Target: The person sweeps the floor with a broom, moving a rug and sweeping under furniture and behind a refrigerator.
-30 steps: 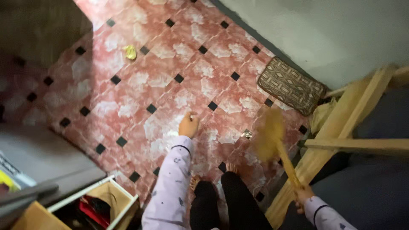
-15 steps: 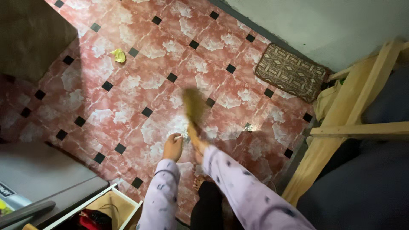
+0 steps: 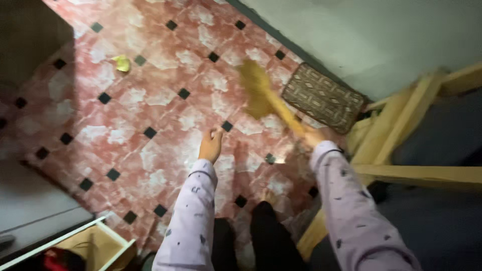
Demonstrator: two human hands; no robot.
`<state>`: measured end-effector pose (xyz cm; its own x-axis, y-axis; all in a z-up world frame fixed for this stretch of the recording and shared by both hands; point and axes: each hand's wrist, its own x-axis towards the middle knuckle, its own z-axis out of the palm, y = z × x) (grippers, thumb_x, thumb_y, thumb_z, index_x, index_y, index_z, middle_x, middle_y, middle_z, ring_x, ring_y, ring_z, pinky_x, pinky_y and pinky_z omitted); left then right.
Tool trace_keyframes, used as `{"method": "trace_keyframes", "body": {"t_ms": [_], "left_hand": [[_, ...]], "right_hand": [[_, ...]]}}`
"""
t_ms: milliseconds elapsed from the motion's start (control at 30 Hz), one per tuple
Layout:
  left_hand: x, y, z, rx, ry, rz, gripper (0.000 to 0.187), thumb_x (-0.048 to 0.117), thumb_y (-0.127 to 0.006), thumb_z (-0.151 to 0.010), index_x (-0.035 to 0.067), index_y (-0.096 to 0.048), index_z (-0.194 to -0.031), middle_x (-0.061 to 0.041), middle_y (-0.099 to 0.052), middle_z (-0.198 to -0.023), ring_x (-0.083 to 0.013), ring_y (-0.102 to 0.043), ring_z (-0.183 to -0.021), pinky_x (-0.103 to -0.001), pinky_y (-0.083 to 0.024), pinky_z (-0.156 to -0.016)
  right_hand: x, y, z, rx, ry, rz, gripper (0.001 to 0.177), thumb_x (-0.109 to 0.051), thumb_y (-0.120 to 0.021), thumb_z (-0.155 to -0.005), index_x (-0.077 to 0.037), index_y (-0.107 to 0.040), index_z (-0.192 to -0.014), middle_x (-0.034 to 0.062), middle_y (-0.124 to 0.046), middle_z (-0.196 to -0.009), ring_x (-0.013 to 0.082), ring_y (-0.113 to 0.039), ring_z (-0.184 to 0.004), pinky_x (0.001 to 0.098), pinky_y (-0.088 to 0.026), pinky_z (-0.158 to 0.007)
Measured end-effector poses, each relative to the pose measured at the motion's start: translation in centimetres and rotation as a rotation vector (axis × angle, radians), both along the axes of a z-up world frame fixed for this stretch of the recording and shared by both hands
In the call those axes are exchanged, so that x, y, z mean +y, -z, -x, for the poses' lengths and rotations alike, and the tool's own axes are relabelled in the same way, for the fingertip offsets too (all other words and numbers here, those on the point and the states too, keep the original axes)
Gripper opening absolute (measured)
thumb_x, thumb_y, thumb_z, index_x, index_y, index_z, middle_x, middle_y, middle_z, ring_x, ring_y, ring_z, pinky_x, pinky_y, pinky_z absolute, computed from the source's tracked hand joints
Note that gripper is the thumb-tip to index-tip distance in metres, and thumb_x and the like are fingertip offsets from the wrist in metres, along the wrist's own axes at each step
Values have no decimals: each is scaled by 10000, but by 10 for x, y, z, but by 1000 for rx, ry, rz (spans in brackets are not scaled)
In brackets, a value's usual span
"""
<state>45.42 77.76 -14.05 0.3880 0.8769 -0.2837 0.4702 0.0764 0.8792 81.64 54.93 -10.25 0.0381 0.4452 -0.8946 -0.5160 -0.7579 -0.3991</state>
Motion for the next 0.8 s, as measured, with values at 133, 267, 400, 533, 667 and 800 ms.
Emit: {"method": "trace_keyframes", "body": {"t_ms": [133, 267, 400, 533, 667, 800], "left_hand": [[-11, -21, -91, -5, -2, 198, 561, 437, -644, -936, 26, -604, -1316, -181, -698, -1127, -295, -669, -1049, -391, -517, -921], [-33, -5, -123, -67, 30, 213, 567, 393, -680, -913, 15, -588, -1326, -152, -716, -1087, -219, -674, -996, -355, -528, -889], [-52, 4, -124, -62, -9, 331, 561, 413, -669, -922, 52, -598, -1345, -126, -734, -1009, -183, -653, -877, -332, -528, -770], [-62, 1, -118, 88, -97, 524, 514, 422, -638, -899, 155, -576, -1335, -63, -665, -965, -168, -597, -772, -361, -510, -586], [-62, 12, -114, 122, -131, 536, 474, 434, -611, -931, 202, -600, -1344, -53, -637, -982, -168, -599, -829, -364, -525, -616], [-69, 19, -106, 118, -228, 608, 441, 392, -594, -928, 203, -571, -1326, -2, -678, -1086, -159, -662, -928, -362, -553, -666]], "right_hand": [[-91, -13, -95, -1013, -530, 479, 521, -581, -536, -986, -98, -708, -1078, 104, -677, -772, 237, -594, -594, 404, -425, -510], [-140, -1, -110, -1028, -456, 491, 433, -522, -533, -989, -147, -664, -1162, 89, -661, -806, 209, -573, -583, 384, -421, -489], [-97, 24, -37, -855, -361, 238, 380, -463, -530, -991, -196, -621, -1246, 74, -644, -840, 182, -551, -572, 365, -418, -467], [-16, 43, 64, -409, -171, 60, 374, -404, -527, -994, -245, -577, -1329, 60, -628, -873, 155, -529, -561, 345, -414, -445], [34, 60, 96, -56, 86, 96, 419, -345, -524, -997, -293, -533, -1413, 45, -611, -907, 127, -508, -550, 325, -411, -423], [64, 36, 52, 350, 271, -31, 445, -294, -500, -1026, -257, -514, -1469, 95, -552, -830, 108, -409, -459, 255, -314, -346]]}}
